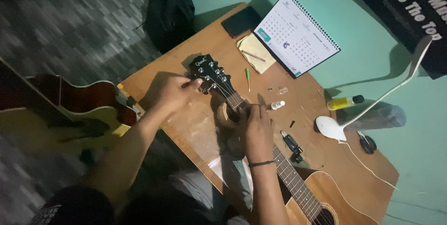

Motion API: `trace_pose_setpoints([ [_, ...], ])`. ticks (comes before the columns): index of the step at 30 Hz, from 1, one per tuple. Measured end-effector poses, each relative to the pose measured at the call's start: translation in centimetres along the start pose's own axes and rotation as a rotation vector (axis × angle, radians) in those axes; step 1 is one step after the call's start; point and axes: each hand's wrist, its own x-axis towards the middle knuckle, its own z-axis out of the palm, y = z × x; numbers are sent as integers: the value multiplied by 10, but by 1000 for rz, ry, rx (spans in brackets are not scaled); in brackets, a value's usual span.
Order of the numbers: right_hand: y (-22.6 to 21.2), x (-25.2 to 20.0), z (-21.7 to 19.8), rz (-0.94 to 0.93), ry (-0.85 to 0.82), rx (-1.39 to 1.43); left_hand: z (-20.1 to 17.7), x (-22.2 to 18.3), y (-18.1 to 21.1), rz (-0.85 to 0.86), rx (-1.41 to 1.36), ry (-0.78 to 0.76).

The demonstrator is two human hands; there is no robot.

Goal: The person is replacing the strings on an acoustic guitar, which involves threading the strings through the bridge, securing them with pins, and winding them around the tuning pegs.

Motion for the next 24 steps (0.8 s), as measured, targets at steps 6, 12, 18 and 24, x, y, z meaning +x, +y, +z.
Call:
trace_pose_setpoints([
  [6, 10, 1, 15, 9, -3, -106, 4, -13, 15, 345, 434, 138],
  [12, 1, 0, 4, 10, -7, -86, -8, -21, 27, 91, 161, 82],
  [18, 10, 2, 19, -28, 58, -167, 4, -10, 16, 235, 343, 128],
  [24, 4, -1, 14, -33, 87, -255, -11, -37, 93, 291, 536, -25],
])
